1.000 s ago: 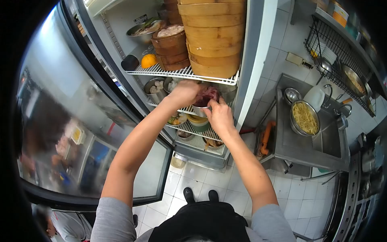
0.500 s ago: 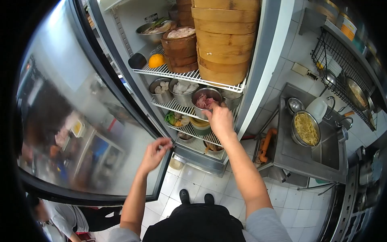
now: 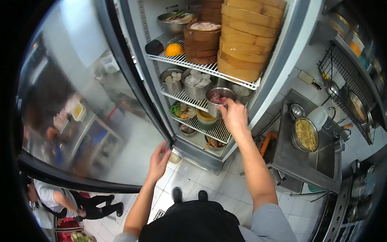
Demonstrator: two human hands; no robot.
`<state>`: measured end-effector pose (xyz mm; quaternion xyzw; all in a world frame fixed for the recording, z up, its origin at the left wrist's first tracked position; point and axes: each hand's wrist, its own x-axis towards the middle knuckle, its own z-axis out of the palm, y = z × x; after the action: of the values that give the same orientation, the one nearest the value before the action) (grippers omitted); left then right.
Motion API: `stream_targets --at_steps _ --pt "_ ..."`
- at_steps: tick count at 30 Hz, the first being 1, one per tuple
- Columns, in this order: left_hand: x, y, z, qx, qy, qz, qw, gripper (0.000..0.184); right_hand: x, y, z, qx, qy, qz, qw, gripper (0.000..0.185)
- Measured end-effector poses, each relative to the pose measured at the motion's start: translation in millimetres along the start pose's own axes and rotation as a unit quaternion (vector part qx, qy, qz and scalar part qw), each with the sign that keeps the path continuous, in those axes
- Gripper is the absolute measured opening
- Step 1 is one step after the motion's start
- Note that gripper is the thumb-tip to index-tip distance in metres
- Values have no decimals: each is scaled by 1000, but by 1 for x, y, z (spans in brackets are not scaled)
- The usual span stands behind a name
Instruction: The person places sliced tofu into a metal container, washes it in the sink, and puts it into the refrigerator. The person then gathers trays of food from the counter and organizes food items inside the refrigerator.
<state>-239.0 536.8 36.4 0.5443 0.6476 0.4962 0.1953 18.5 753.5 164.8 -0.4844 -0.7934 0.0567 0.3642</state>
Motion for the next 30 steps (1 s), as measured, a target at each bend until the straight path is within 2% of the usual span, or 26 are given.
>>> stream_targets --at_steps 1,3,4,5,6,9,11,12,15,16,21,22,23,26,29,30 --pt "34 11 11 -48 0 -3 999 48 -4 5 8 -6 24 -24 999 27" --pt "104 55 28 -17 59 129 990 56 -8 -2 8 4 33 2 999 26" --pt "135 71 38 -1 37 89 995 60 -12 -3 10 7 33 11 999 26" --pt "164 77 46 21 40 144 989 63 -11 -4 11 8 36 18 999 26" --pt "193 72 63 45 65 145 986 60 -10 -5 12 11 37 13 999 26" --pt "241 69 87 144 28 107 983 51 -12 -6 9 16 36 11 999 26" --pt "251 75 85 118 20 83 989 45 -14 -12 3 14 30 18 999 26" --pt "253 80 82 105 16 74 992 42 -14 -11 3 15 33 18 999 26" --pt "240 91 74 89 87 113 986 38 -13 -8 2 8 34 2 999 25" --pt "234 96 68 73 74 105 989 39 -13 -5 5 11 38 0 999 25" --pt "204 89 22 105 137 206 963 33 -2 1 23 10 41 -10 999 26" --pt "191 100 8 104 114 152 976 33 3 2 31 13 35 -5 999 27" --pt "183 98 1 104 118 144 977 33 9 2 39 16 29 -1 999 28" --pt "163 88 -16 85 116 177 974 34 33 -3 64 4 18 -17 1000 29" --pt "148 82 -22 63 89 132 985 32 59 0 93 -25 -16 1 1000 31" --pt "147 78 -21 48 87 145 984 30 69 -1 98 -39 -32 10 999 31"
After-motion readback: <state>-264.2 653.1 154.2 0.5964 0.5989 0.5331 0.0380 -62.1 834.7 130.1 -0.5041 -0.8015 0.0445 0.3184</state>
